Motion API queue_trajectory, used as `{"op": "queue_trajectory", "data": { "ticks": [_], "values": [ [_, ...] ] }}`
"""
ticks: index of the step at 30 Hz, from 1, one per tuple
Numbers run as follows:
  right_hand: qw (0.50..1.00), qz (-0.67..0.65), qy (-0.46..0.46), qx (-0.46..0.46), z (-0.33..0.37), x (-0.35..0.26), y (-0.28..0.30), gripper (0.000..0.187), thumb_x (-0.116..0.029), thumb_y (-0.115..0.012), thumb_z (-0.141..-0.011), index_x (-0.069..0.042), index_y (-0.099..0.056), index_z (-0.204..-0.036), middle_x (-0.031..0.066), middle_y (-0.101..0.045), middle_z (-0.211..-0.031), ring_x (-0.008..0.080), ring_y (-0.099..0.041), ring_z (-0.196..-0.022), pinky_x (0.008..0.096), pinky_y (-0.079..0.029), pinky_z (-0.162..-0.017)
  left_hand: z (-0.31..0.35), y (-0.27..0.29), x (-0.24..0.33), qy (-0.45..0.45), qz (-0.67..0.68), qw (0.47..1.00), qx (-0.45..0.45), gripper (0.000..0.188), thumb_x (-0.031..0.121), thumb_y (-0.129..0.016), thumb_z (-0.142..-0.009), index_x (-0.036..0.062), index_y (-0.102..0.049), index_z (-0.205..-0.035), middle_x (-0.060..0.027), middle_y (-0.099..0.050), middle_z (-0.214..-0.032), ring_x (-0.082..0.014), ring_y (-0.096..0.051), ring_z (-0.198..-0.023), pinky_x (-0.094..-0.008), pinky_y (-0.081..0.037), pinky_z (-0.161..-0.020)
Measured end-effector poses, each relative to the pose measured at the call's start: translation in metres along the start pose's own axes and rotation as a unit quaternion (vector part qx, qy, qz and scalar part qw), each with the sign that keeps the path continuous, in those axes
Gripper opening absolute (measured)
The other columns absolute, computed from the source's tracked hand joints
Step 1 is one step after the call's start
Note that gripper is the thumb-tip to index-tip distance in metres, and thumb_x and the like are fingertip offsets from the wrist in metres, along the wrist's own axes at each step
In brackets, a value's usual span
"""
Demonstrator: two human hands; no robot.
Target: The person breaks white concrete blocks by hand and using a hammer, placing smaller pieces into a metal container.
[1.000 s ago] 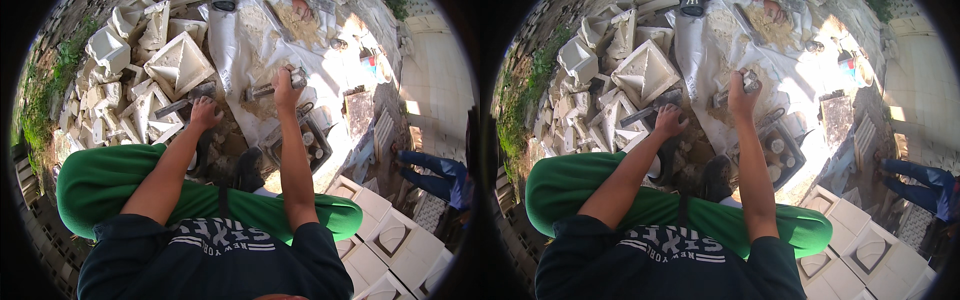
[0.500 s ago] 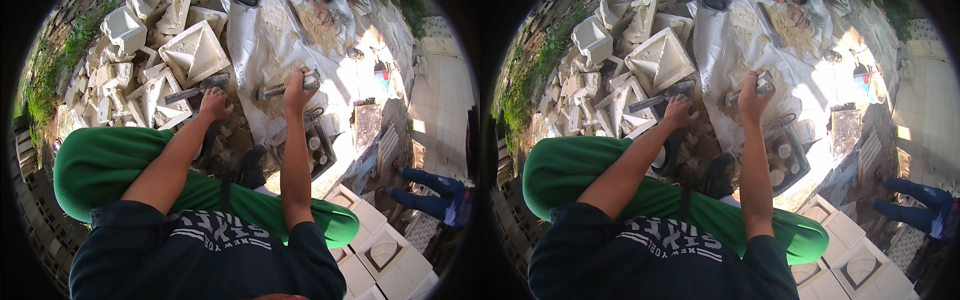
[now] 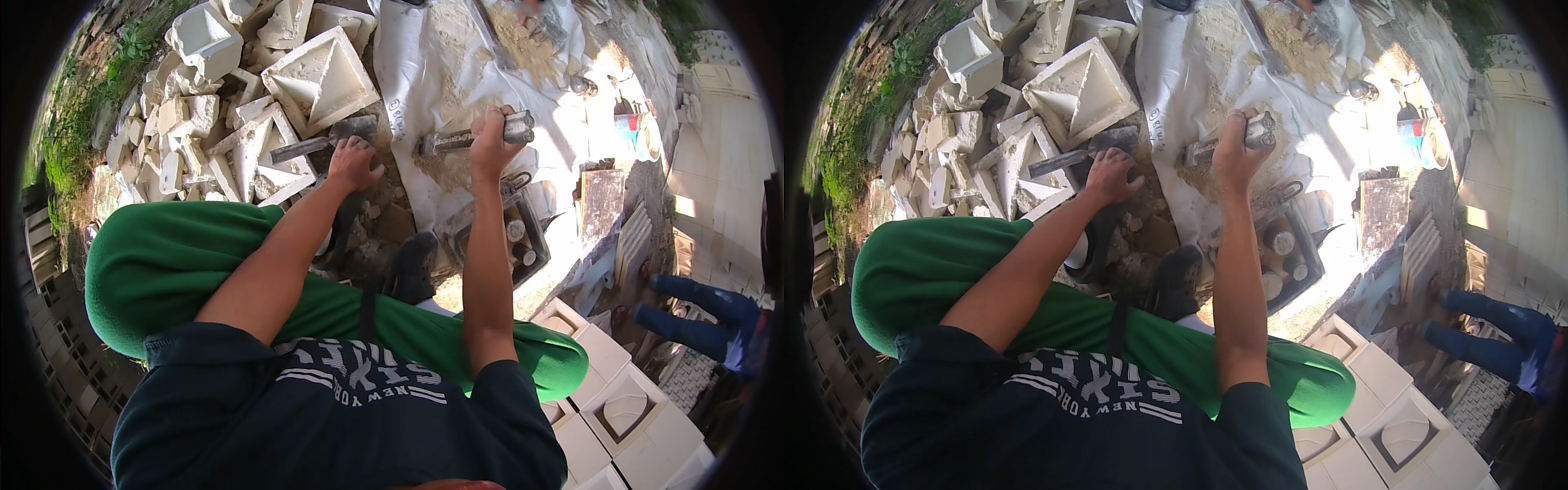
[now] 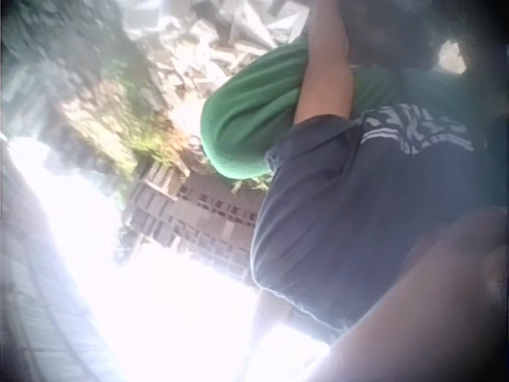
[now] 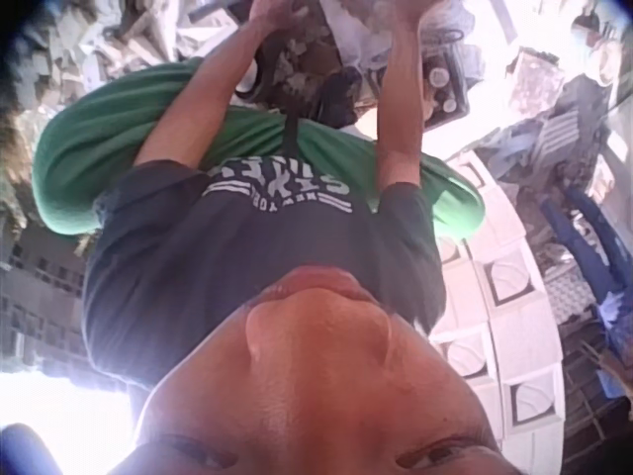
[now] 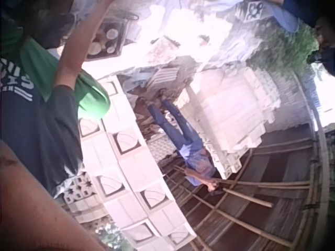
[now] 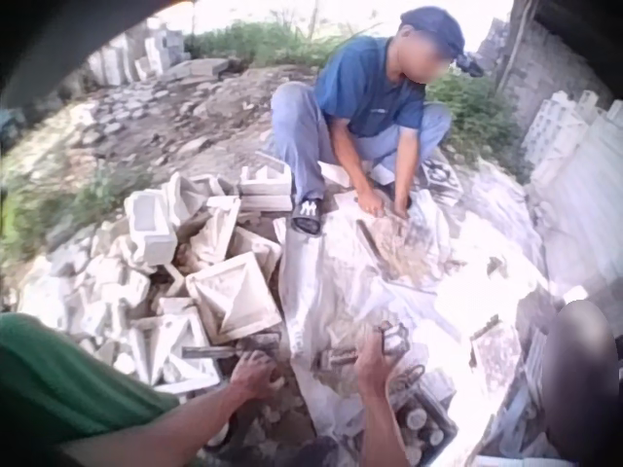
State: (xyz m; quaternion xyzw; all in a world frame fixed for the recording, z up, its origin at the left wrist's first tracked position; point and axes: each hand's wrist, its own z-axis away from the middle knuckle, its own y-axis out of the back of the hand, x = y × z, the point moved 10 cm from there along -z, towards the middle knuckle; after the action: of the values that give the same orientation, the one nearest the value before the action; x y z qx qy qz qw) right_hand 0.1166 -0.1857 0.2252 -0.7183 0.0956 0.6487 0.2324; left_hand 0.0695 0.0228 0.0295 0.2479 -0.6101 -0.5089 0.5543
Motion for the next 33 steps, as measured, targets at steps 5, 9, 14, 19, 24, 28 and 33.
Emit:
{"op": "queue_trajectory", "data": {
  "ticks": [5, 9, 14, 19, 24, 28, 33],
  "values": [
    [0.999, 0.002, -0.008, -0.040, 0.001, -0.004, -0.010, 0.018, -0.011, -0.055, -0.080, -0.010, -0.043, -0.067, -0.0062, -0.034, -0.055, 0.0041, -0.031, -0.045, 0.0222, -0.024, -0.042, 0.003, -0.005, -0.011, 0.021, 0.016, 1.000, -0.017, 0.041, 0.041, -0.062, -0.075, 0.0050, -0.065, -0.093, -0.0112, -0.060, -0.107, -0.0262, -0.047, -0.113, -0.0398, -0.033, -0.097],
    [0.997, -0.065, 0.025, -0.033, 0.006, -0.077, 0.002, 0.015, -0.010, -0.056, -0.080, -0.005, -0.048, -0.068, -0.0046, -0.037, -0.054, 0.0053, -0.035, -0.045, 0.0214, -0.027, -0.042, 0.002, 0.001, -0.008, 0.018, 0.011, 1.000, 0.007, 0.040, 0.041, -0.062, -0.075, 0.0053, -0.065, -0.093, -0.0110, -0.060, -0.108, -0.0261, -0.046, -0.114, -0.0395, -0.033, -0.097],
    [0.998, -0.010, 0.004, 0.060, 0.007, -0.058, 0.014, 0.011, -0.008, -0.054, -0.080, -0.006, -0.047, -0.072, -0.0042, -0.042, -0.061, 0.0045, -0.036, -0.047, 0.0207, -0.028, -0.043, -0.001, -0.002, -0.004, 0.025, -0.007, 0.999, -0.037, 0.039, 0.040, -0.062, -0.075, 0.0055, -0.065, -0.092, -0.0100, -0.061, -0.104, -0.0249, -0.047, -0.112, -0.0387, -0.034, -0.096],
    [0.998, 0.023, -0.005, -0.052, -0.002, 0.013, 0.010, 0.013, -0.009, -0.055, -0.082, -0.006, -0.049, -0.071, -0.0038, -0.043, -0.058, 0.0052, -0.038, -0.048, 0.0230, -0.030, -0.043, -0.005, 0.002, -0.004, 0.008, 0.005, 1.000, 0.003, 0.038, 0.040, -0.063, -0.075, 0.0059, -0.065, -0.091, -0.0096, -0.061, -0.103, -0.0251, -0.048, -0.110, -0.0397, -0.034, -0.095],
    [0.999, -0.034, 0.006, 0.003, -0.003, -0.056, 0.021, 0.025, -0.009, -0.051, -0.081, -0.012, -0.037, -0.060, -0.0043, -0.030, -0.050, 0.0068, -0.028, -0.041, 0.0236, -0.025, -0.041, 0.004, -0.007, -0.010, 0.010, 0.016, 1.000, -0.003, 0.037, 0.039, -0.063, -0.075, 0.0057, -0.065, -0.091, -0.0094, -0.061, -0.103, -0.0253, -0.048, -0.109, -0.0404, -0.035, -0.095],
    [0.988, -0.122, 0.058, -0.076, -0.013, -0.105, 0.023, 0.022, -0.007, -0.054, -0.079, -0.010, -0.039, -0.064, -0.0040, -0.033, -0.051, 0.0052, -0.030, -0.041, 0.0225, -0.024, -0.040, 0.000, 0.001, -0.007, 0.015, -0.001, 1.000, 0.003, 0.037, 0.038, -0.063, -0.074, 0.0055, -0.065, -0.091, -0.0095, -0.061, -0.103, -0.0254, -0.048, -0.110, -0.0394, -0.034, -0.095],
    [0.998, 0.000, 0.038, 0.043, -0.022, 0.012, 0.052, 0.007, -0.008, -0.057, -0.080, -0.005, -0.051, -0.081, -0.0028, -0.044, -0.061, 0.0051, -0.038, -0.047, 0.0211, -0.028, -0.042, -0.003, -0.005, -0.004, 0.009, -0.015, 1.000, -0.011, 0.040, 0.043, -0.061, -0.075, 0.0064, -0.066, -0.091, -0.0090, -0.060, -0.105, -0.0240, -0.047, -0.110, -0.0377, -0.034, -0.094]
  ]
}}
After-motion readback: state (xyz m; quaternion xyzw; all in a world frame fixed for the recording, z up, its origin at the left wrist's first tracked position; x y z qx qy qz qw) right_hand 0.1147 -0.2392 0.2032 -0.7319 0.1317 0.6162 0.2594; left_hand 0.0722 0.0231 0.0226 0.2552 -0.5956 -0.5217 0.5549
